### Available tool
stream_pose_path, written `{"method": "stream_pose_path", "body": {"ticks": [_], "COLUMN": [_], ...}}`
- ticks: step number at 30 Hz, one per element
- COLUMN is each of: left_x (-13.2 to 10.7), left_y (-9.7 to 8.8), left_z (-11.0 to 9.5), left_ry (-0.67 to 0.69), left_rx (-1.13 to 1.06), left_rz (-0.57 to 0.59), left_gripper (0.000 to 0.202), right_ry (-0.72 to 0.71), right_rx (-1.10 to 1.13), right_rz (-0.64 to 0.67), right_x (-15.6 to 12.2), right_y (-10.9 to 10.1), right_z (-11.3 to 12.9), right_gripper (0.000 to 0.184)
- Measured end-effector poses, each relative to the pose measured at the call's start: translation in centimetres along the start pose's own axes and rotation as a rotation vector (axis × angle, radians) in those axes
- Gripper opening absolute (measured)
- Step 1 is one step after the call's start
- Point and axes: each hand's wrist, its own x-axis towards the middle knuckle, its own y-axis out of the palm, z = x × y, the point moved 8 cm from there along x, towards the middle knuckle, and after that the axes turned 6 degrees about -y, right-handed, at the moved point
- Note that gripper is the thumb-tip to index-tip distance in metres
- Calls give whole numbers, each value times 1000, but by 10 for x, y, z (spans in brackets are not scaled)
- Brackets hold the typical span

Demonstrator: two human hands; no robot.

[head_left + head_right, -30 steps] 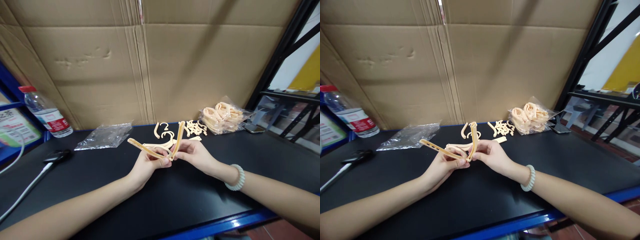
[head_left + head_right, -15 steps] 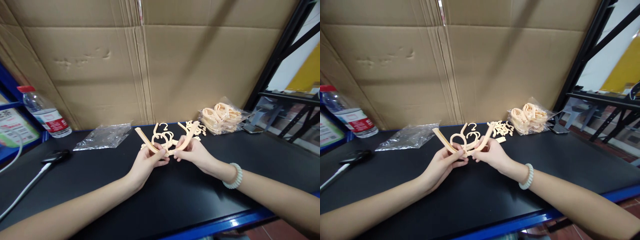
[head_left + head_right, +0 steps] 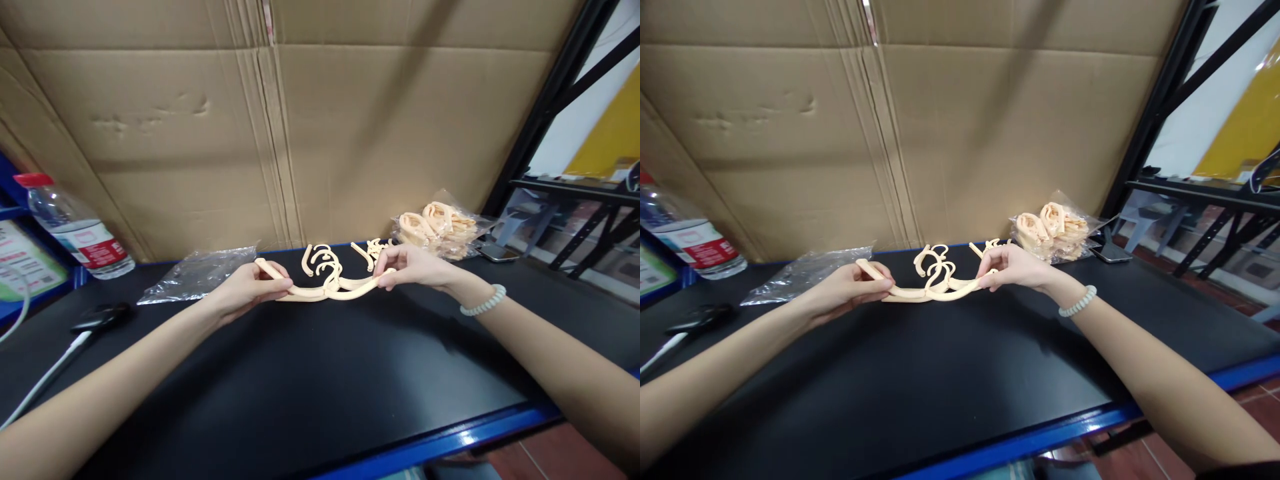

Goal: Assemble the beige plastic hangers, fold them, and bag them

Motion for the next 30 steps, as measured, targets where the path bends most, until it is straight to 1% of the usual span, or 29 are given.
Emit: {"method": "stream_pose_path", "body": {"ticks": [5, 7, 9, 11, 13, 15, 17, 18, 21, 22, 24, 27, 28, 30], "left_x": [2, 3, 2, -2, -9, -15, -19, -19, -21, -23, -28, -37, -39, -42], "left_y": [-4, -7, -9, -3, 8, 19, 26, 28, 32, 34, 42, 59, 64, 70], "left_z": [0, -3, -10, -20, -25, -25, -22, -20, -17, -16, -15, -11, -9, -6], "left_ry": [31, 93, 229, 416, 594, 708, 745, 745, 733, 738, 773, 832, 848, 872], "left_rx": [42, 140, 346, 590, 782, 905, 992, 1029, 1103, 1119, 1145, 1204, 1233, 1294], "left_rz": [17, -4, -43, -43, 11, 75, 111, 110, 32, 2, -26, -7, 0, 7], "left_gripper": [32, 31, 26, 21, 15, 10, 10, 9, 5, 6, 8, 7, 8, 10], "right_ry": [-55, -59, -57, -62, -71, -65, -51, -57, -114, -124, -113, -118, -137, -173], "right_rx": [-227, -277, -330, -400, -468, -522, -579, -615, -693, -691, -666, -669, -692, -746], "right_rz": [33, 50, 67, 92, 129, 153, 144, 120, 22, 10, 44, 147, 174, 203], "right_x": [1, 0, 0, -1, -1, -2, -1, -1, 0, 0, 0, -1, -2, -2], "right_y": [-8, -10, -11, -12, -12, -12, -14, -15, -18, -17, -11, 4, 8, 15], "right_z": [2, 3, 3, 3, 3, 1, -2, -2, 3, 4, 3, 5, 7, 10], "right_gripper": [19, 17, 15, 14, 15, 18, 19, 17, 14, 15, 19, 27, 27, 21]}}
